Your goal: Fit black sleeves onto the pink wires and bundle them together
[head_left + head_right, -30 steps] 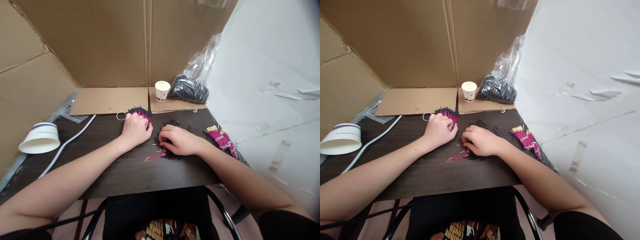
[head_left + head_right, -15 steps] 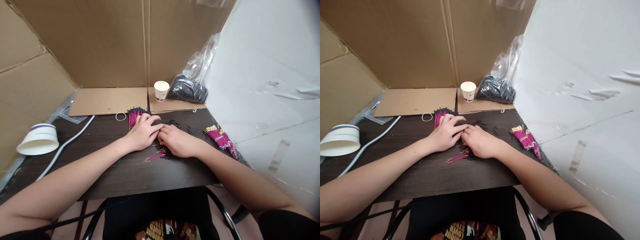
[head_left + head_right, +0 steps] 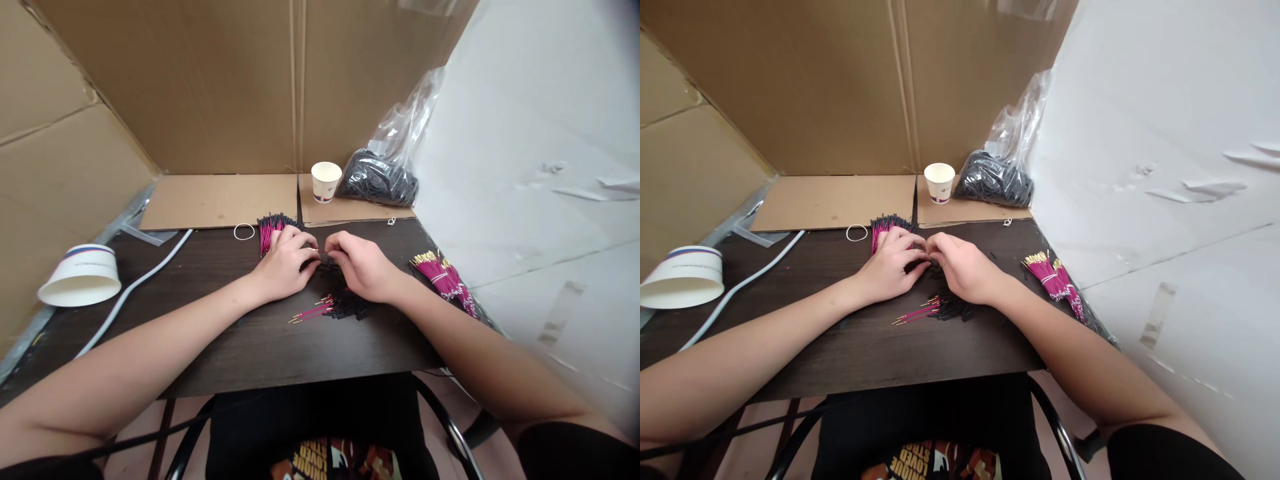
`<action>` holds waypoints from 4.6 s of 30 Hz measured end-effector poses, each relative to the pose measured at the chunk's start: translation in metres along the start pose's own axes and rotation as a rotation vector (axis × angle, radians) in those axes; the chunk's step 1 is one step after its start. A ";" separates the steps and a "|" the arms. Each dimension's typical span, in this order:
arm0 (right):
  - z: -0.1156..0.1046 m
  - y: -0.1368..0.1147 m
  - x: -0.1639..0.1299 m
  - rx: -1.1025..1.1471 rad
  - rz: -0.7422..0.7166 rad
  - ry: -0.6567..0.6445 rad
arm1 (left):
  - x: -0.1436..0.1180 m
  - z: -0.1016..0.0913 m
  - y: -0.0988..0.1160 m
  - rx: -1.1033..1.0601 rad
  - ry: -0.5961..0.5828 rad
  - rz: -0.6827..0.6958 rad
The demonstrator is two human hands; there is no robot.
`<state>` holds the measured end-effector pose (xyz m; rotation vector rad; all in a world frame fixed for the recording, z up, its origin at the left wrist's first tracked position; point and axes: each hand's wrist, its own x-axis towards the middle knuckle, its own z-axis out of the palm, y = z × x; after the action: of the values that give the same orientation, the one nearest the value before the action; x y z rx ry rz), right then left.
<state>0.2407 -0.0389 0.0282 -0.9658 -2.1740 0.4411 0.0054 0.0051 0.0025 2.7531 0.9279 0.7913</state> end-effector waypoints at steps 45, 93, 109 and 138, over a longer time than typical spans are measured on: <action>0.004 0.006 -0.001 -0.074 -0.009 0.182 | 0.000 0.000 0.008 -0.154 0.134 -0.142; 0.009 0.012 -0.002 -0.066 -0.024 0.085 | -0.002 0.004 0.009 -0.261 0.195 -0.046; 0.012 0.008 0.004 0.450 0.299 0.198 | -0.002 -0.006 0.014 -0.278 0.106 -0.036; -0.007 0.017 0.001 -0.225 0.056 -0.016 | 0.007 -0.012 -0.026 0.175 0.221 -0.350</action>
<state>0.2536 -0.0269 0.0245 -1.1498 -2.2493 0.2340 -0.0093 0.0294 0.0084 2.5599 1.5371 1.0005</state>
